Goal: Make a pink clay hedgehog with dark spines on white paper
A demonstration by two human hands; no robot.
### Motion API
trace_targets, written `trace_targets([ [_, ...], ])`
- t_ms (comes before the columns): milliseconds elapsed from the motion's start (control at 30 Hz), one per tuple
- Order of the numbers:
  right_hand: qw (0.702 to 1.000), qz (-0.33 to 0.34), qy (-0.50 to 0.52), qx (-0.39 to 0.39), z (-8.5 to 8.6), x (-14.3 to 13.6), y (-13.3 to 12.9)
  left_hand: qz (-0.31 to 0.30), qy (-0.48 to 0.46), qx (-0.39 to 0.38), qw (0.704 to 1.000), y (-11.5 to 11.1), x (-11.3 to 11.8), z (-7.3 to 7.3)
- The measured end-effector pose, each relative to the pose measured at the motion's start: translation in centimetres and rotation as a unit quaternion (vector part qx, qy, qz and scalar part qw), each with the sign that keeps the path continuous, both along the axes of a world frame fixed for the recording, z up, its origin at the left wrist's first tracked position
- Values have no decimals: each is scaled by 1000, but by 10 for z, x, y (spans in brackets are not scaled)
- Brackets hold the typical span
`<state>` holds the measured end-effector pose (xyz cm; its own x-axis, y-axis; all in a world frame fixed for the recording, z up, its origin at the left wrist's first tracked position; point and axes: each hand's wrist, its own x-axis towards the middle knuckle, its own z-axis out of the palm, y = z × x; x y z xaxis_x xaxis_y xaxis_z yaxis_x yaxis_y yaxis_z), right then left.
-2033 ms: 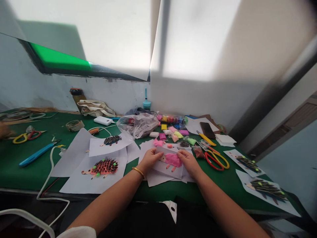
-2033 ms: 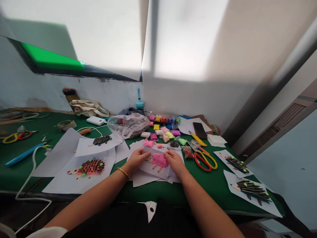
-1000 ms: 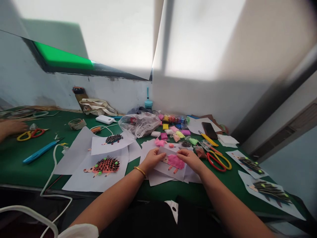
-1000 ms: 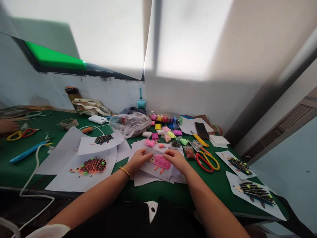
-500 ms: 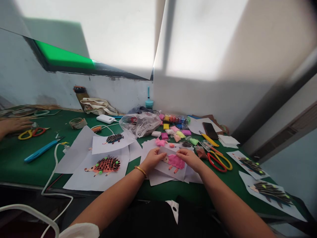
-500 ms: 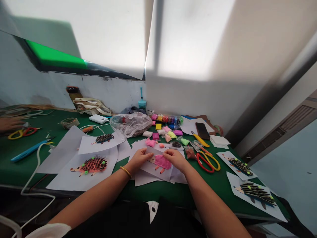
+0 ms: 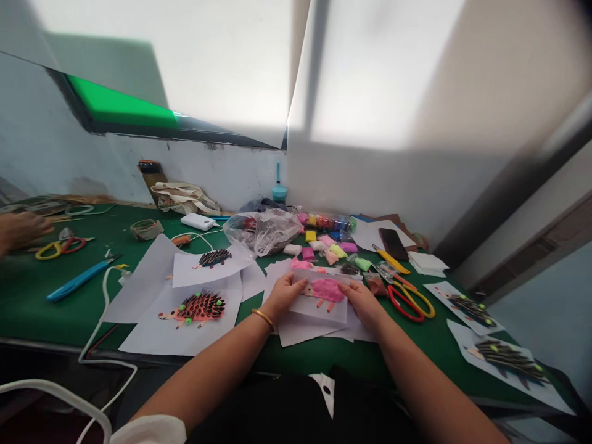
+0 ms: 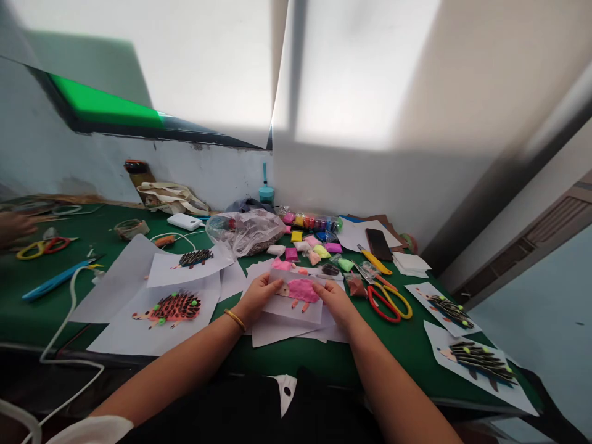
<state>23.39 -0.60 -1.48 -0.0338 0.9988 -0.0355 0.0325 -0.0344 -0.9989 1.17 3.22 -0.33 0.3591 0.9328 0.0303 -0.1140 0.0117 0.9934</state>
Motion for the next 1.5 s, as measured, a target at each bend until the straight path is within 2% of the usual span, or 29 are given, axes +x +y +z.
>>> trace_targets([
  [100,998,26,38,-36,-3,-2,-8,1,-15,-10,1000,-1,0,1],
  [267,1000,13,-14,-2,1,-5,-12,2,-50,-19,999,1,0,4],
  [433,994,14,-94,49,0,-4,-10,43,28,-6,999,7,1,2],
  [533,992,-10,-122,43,-1,-4,-10,47,57,-17,997,9,2,-1],
  [800,991,32,-127,27,1,-6,-11,55,17,-53,997,4,3,3],
  [1067,990,36,-137,9,3,-5,-11,61,-3,-48,997,2,4,5],
  [1500,984,27,-170,44,9,-4,-14,72,9,-40,997,1,4,4],
])
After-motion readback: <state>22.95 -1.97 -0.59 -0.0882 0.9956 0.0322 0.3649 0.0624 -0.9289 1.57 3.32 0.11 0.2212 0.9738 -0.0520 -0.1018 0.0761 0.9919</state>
